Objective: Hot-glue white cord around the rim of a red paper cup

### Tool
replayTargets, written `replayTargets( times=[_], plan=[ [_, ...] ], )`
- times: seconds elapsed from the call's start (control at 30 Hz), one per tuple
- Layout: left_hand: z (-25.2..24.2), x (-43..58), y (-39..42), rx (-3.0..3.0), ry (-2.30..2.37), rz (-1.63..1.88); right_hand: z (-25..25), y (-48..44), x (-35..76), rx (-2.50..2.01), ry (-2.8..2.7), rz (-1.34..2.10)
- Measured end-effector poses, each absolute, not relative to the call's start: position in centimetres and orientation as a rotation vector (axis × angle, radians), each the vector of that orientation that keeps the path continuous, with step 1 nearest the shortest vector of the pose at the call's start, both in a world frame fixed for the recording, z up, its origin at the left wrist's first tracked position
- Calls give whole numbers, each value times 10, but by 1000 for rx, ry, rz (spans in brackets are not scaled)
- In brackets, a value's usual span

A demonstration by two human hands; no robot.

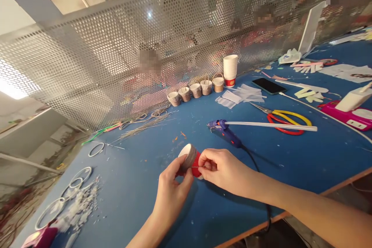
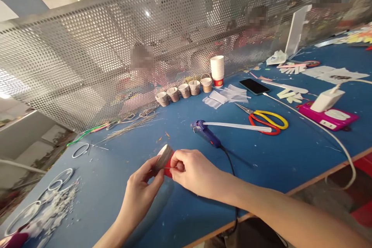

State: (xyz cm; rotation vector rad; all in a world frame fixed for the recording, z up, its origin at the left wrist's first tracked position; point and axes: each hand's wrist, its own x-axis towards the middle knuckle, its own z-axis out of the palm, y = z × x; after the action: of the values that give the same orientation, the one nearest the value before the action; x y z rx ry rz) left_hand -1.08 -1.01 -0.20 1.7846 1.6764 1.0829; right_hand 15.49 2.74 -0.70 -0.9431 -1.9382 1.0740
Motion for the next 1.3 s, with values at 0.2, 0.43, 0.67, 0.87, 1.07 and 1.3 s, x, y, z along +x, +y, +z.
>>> replayTargets(
  times=[0.2, 0.43, 0.67, 0.87, 1.07, 1.3],
  plan=[
    [-2, -10, -11, 1764, 1648, 1049, -14, 28, 154, -850, -1966, 798],
    [0, -9, -12, 1733, 1624, 1022, -17, 30, 152, -871, -1940, 690],
    [2, -9, -12, 1758, 1626, 1012, -18, 30, 152, -904, -1942, 658],
    [2, -9, -14, 1769, 1619, 1032, -17, 31, 154, -883, -1953, 630],
    [3, -10, -14, 1773, 1607, 1026, -17, 30, 155, -889, -1949, 644],
    [4, -11, -13, 1748, 1591, 1022, -15, 30, 157, -890, -1948, 650]
  ],
)
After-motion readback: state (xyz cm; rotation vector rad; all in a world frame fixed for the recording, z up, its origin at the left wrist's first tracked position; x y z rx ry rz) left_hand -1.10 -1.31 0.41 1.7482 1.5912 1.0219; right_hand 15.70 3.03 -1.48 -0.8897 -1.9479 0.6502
